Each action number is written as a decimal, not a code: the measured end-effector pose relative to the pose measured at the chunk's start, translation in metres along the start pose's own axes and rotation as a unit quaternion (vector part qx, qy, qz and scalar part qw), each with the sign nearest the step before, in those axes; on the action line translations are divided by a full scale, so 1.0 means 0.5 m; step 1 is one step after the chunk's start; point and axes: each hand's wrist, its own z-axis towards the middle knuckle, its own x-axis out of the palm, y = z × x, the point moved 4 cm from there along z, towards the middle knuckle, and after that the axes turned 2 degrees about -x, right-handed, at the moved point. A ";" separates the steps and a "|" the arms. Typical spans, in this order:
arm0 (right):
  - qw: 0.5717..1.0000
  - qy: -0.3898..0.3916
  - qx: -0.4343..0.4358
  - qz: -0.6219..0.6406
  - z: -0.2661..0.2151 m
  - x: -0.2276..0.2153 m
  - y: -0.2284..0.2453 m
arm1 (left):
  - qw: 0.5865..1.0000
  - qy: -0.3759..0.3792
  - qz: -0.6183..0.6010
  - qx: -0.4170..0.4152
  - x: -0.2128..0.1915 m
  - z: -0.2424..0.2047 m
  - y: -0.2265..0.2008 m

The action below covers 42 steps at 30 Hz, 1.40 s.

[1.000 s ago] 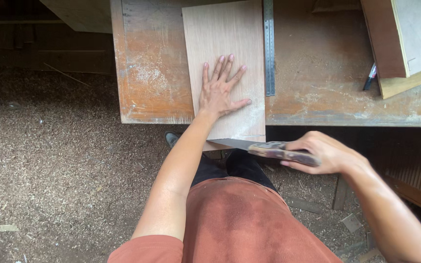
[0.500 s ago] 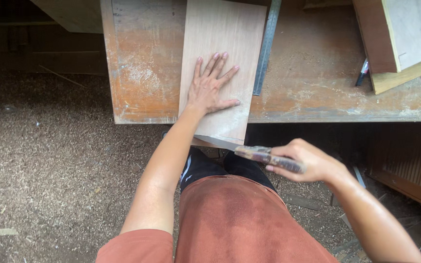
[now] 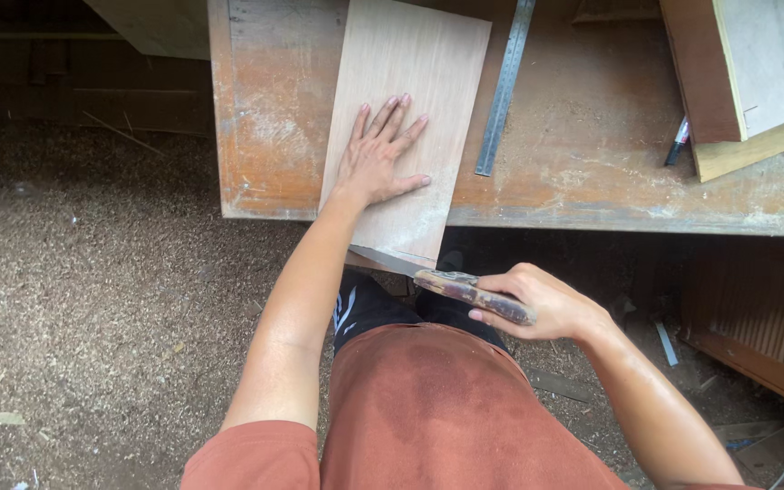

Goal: The person smooths the edges of a rectangular wooden board using a hand plane. They hold the board steady with one hand while pushing the plane along the edges to remove material and create a smooth finish.

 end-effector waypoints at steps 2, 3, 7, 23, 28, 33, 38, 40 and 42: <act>0.999 -0.007 -0.042 -0.008 0.006 -0.003 0.012 | 1.000 0.005 -0.003 -0.020 0.000 -0.022 0.011; 0.998 -0.013 -0.064 -0.013 0.012 -0.008 0.020 | 1.000 0.005 -0.003 -0.028 -0.002 -0.027 0.020; 0.999 0.004 -0.026 -0.022 0.025 -0.024 0.047 | 0.998 -0.016 -0.019 -0.059 0.006 -0.046 0.040; 0.990 0.059 0.042 -0.120 0.045 -0.052 0.222 | 0.994 -0.035 -0.046 -0.095 0.005 -0.055 0.024; 0.982 0.092 0.107 -0.122 0.036 -0.037 0.215 | 0.993 0.003 -0.040 -0.109 0.004 -0.044 0.023; 0.982 0.097 0.082 -0.143 0.048 0.001 0.194 | 0.993 0.006 -0.037 -0.108 0.005 -0.044 0.024; 0.992 0.049 -0.014 -0.118 0.198 0.067 0.153 | 0.994 -0.002 -0.050 -0.101 0.005 -0.046 0.022; 0.992 0.059 -0.001 -0.115 0.222 0.060 0.147 | 0.994 -0.012 -0.051 -0.093 -0.001 -0.045 0.033; 0.992 0.057 0.006 -0.116 0.198 0.059 0.154 | 0.996 -0.024 -0.049 -0.074 0.001 -0.049 0.032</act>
